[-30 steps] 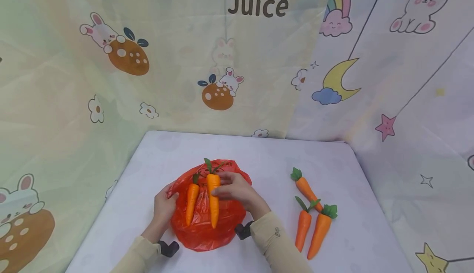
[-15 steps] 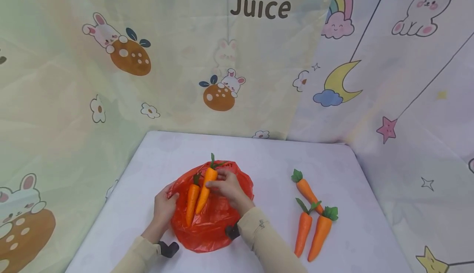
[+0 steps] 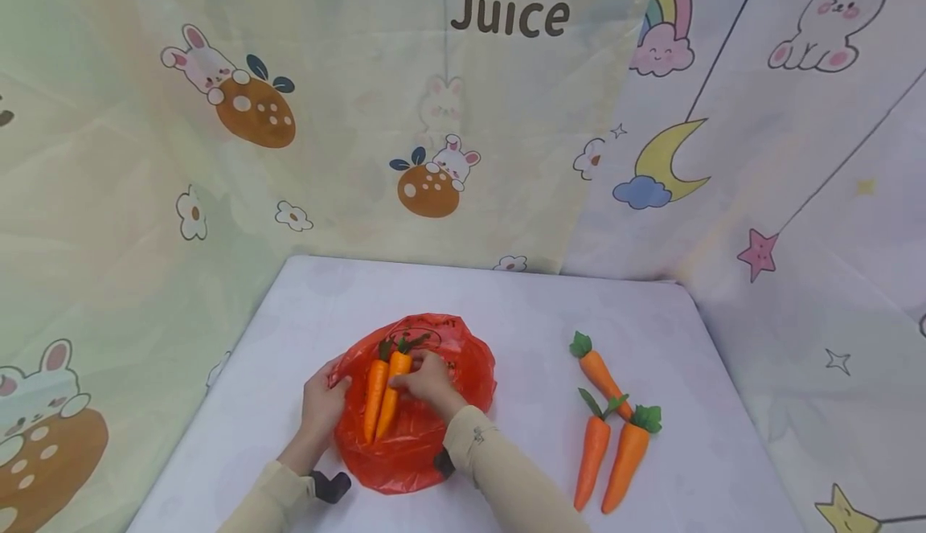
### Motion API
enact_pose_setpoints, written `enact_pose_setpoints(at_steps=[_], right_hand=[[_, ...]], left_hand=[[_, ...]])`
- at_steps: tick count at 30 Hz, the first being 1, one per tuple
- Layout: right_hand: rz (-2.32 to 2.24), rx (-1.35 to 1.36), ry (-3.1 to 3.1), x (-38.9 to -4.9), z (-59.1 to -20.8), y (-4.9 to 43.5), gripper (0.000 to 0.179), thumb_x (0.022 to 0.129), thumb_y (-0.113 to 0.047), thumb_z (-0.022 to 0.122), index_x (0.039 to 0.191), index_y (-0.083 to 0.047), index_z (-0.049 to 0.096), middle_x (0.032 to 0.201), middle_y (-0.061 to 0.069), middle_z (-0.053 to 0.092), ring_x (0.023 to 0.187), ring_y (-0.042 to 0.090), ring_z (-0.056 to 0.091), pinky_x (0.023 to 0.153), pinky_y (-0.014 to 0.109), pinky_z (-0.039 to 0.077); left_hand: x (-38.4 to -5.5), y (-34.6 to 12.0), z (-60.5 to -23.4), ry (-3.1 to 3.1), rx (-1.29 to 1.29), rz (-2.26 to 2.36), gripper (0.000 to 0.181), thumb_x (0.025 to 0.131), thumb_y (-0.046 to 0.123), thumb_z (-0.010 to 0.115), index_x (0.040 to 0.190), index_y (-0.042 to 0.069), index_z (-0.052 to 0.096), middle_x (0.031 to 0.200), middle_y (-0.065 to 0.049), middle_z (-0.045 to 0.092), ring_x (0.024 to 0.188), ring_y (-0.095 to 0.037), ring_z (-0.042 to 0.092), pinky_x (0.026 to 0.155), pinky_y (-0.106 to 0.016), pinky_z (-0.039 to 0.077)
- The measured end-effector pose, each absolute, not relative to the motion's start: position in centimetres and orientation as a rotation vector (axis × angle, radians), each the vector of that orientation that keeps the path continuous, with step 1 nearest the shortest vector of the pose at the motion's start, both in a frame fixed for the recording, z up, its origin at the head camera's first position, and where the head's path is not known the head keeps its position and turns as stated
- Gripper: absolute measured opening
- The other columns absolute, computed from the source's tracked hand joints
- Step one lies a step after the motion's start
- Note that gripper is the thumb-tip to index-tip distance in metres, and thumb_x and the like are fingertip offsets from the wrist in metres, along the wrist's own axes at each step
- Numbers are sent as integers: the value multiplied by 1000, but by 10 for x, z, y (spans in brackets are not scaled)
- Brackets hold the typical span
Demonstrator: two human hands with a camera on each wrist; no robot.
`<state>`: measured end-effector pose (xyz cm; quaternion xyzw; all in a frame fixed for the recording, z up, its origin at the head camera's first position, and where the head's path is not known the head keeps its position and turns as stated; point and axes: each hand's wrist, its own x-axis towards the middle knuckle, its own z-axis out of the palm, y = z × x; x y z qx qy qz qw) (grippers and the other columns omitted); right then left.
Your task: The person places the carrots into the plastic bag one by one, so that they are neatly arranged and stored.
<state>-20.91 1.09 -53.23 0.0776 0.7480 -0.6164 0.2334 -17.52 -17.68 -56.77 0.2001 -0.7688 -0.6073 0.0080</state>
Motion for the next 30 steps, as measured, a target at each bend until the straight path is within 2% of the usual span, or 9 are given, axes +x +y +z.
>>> enact_pose_setpoints(at_steps=[8,14,24,30], right_hand=[[-1562,157,2179,-209,-542,6,70,86,-15,83,145,-6,46,118,8,62,93,26,66,81,50,60],[-1553,168,2170,-211,-547,6,67,86,-15,82,144,-9,47,111,7,64,89,26,67,76,51,61],[-1529,115,2217,-215,-551,3,67,88,-15,80,147,-5,48,105,6,65,87,23,67,79,50,61],[-1539,91,2214,-214,-552,4,62,89,-15,79,143,-8,50,105,7,64,88,25,67,80,50,60]], left_hand=[[-176,-174,-569,-2402,622,-1899,44,103,6,53,147,9,50,143,-13,56,129,-34,54,108,-50,43],[-176,-172,-568,-2406,614,-1883,44,103,7,55,147,8,50,143,-15,56,129,-36,54,108,-51,42],[-176,-170,-566,-2414,632,-1869,44,103,10,56,146,10,51,142,-12,57,127,-35,56,106,-49,44],[-176,-171,-566,-2402,642,-1888,44,103,9,55,147,11,51,143,-11,56,128,-34,55,107,-49,43]])
